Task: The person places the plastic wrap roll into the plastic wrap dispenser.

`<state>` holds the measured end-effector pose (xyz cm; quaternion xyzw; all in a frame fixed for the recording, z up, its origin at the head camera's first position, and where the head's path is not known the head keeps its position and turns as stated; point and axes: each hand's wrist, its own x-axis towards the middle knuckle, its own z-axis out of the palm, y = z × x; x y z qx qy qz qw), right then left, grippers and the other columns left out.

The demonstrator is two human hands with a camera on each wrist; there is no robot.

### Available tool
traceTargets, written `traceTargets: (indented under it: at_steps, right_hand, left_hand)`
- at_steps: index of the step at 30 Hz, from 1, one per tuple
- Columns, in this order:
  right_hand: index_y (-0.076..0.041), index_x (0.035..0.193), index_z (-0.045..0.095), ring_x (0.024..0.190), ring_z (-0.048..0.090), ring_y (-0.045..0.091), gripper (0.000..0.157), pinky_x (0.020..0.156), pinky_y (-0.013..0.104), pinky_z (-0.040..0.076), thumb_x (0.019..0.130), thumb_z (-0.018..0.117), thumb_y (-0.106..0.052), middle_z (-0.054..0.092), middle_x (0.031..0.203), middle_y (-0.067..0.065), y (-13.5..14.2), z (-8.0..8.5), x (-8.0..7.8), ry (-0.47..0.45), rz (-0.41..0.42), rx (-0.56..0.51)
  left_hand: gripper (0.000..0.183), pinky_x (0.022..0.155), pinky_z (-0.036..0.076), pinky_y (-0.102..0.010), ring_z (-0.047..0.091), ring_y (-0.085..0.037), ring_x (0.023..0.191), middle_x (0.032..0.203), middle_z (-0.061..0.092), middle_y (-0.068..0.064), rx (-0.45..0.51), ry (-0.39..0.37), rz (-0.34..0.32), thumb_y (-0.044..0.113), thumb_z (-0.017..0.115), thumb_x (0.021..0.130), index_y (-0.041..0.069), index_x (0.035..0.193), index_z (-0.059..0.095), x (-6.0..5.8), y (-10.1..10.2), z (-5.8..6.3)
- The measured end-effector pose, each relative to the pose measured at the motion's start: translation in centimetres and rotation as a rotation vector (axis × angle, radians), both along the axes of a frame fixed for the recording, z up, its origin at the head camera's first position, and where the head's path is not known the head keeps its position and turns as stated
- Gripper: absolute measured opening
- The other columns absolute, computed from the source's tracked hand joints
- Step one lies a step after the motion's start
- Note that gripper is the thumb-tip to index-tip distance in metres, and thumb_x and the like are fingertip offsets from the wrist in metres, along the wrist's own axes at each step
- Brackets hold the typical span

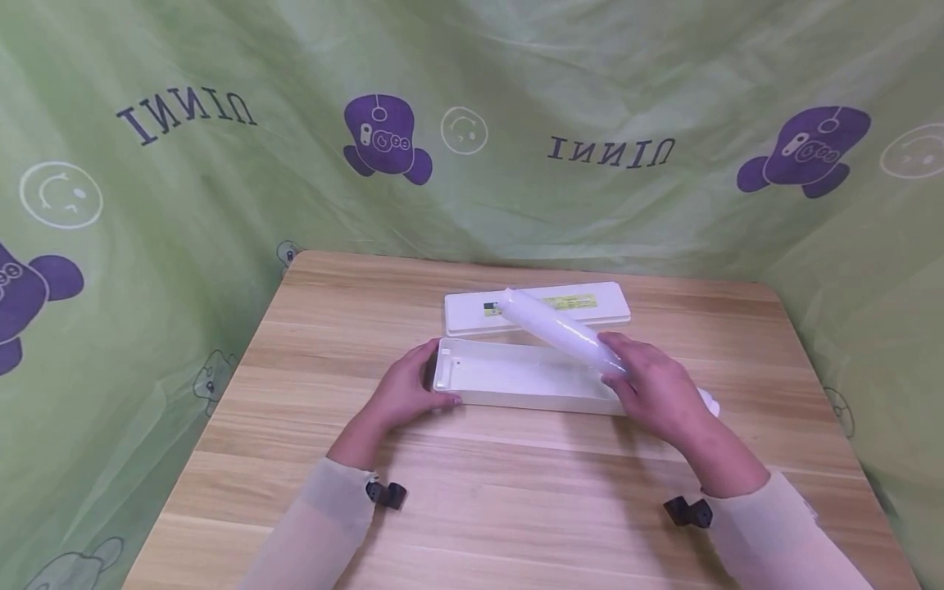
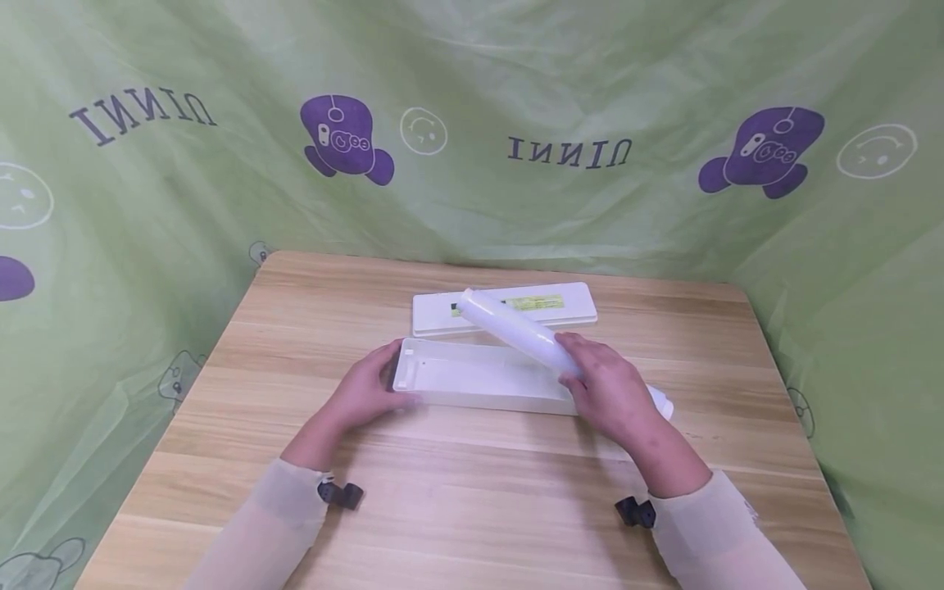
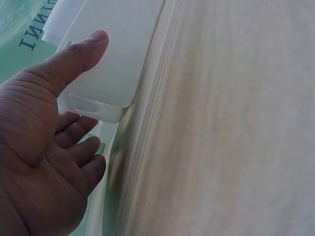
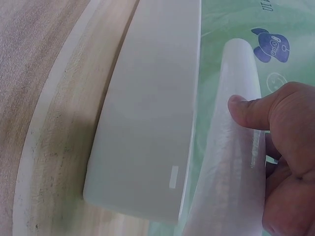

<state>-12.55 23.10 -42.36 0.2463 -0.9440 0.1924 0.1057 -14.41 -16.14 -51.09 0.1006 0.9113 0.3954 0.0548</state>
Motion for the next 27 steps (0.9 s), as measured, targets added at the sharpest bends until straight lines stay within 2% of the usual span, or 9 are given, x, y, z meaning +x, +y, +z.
traceTargets:
  at_steps: [13, 21, 27]
  right_hand:
    - [-0.006, 0.138, 0.053, 0.112, 0.06, 0.038, 0.063, 0.091, 0.057, 0.051, 0.081, 0.079, -0.01, 0.061, 0.13, 0.016, -0.5, -0.2, -0.2, 0.038, 0.048, 0.001]
    - [-0.006, 0.139, 0.053, 0.115, 0.059, 0.038, 0.065, 0.094, 0.055, 0.049, 0.08, 0.08, -0.009, 0.059, 0.133, 0.016, -0.7, -0.3, -0.3, 0.031, 0.066, 0.01]
    - [-0.006, 0.139, 0.053, 0.117, 0.058, 0.037, 0.064, 0.096, 0.054, 0.048, 0.08, 0.079, -0.009, 0.059, 0.133, 0.016, -1.1, -0.4, -0.5, 0.037, 0.09, 0.008]
  left_hand:
    - [0.116, 0.114, 0.03, -0.043, 0.039, -0.028, 0.137, 0.149, 0.044, -0.011, -0.006, 0.012, -0.006, 0.057, 0.089, 0.059, 0.012, 0.152, 0.037, 0.1, 0.0, 0.0]
    - [0.114, 0.115, 0.028, -0.042, 0.037, -0.025, 0.139, 0.15, 0.043, -0.008, 0.002, -0.001, -0.008, 0.057, 0.089, 0.059, 0.016, 0.152, 0.037, 0.0, -0.1, 0.0]
    - [0.115, 0.115, 0.028, -0.04, 0.038, -0.025, 0.138, 0.15, 0.043, -0.007, -0.005, -0.006, -0.004, 0.056, 0.09, 0.059, 0.015, 0.153, 0.036, -0.1, -0.1, 0.0]
